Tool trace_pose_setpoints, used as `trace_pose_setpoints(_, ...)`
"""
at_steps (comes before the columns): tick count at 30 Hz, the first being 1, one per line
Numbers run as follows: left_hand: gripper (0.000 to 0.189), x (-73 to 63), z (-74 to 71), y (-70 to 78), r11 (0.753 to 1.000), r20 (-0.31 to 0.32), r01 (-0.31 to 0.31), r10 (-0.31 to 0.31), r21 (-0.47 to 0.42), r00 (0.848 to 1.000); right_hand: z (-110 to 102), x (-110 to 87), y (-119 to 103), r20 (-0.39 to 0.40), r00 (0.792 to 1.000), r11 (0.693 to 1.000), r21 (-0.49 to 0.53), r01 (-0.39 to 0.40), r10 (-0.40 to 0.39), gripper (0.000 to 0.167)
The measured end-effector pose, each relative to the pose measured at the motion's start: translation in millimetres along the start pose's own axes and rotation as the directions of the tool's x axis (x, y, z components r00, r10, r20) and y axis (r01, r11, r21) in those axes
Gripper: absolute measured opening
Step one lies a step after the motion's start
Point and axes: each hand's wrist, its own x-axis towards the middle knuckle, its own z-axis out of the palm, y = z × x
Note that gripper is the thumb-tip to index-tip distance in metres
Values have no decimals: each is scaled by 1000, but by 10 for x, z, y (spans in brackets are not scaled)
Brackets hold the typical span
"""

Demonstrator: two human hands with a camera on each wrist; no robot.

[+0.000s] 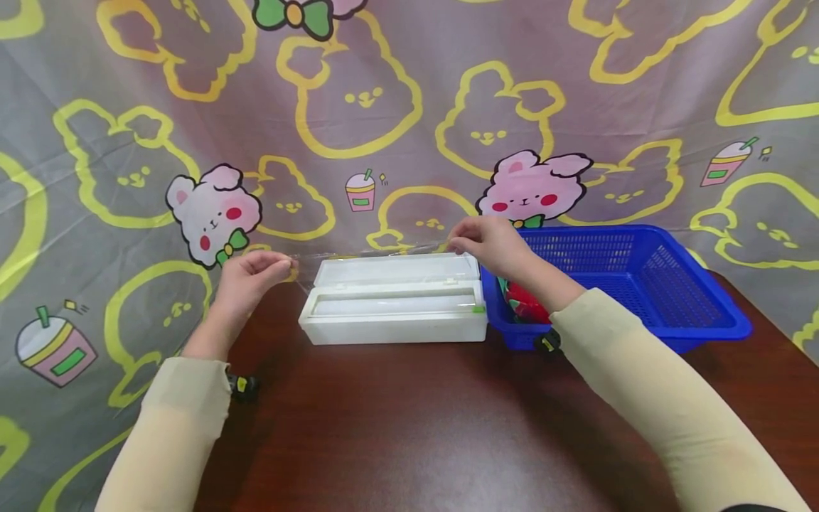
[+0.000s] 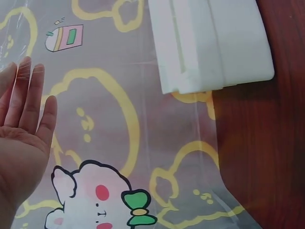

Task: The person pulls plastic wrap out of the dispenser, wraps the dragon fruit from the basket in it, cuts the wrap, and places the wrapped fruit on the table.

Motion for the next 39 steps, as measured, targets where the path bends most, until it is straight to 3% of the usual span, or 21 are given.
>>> trace_pose_setpoints(4, 35, 19, -24, 54, 998, -11, -34, 34, -44, 999, -48, 3, -53, -4, 1000, 1000, -2, -3, 3, 13)
trace_pose_setpoints(16, 29, 22, -128, 260, 998, -9, -68, 68, 15, 998, -177, -2, -196, -30, 999, 999, -21, 36, -37, 12)
trace_pose_setpoints(29, 30, 78, -176, 429, 992, -69, -126, 127, 28, 989, -294, 22, -276, -79, 996, 999, 1, 32, -32, 13)
trace_pose_setpoints(34, 23, 79, -204, 493, 985, -75, -171, 171, 3, 982, -335, 23, -316, -108, 992, 998, -11, 57, -57, 14)
trace_pose_setpoints(39, 16, 80, -236, 551, 972, -79, -217, 210, -92, 974, -380, 16, -366, -108, 992, 997, -25, 68, -71, 14)
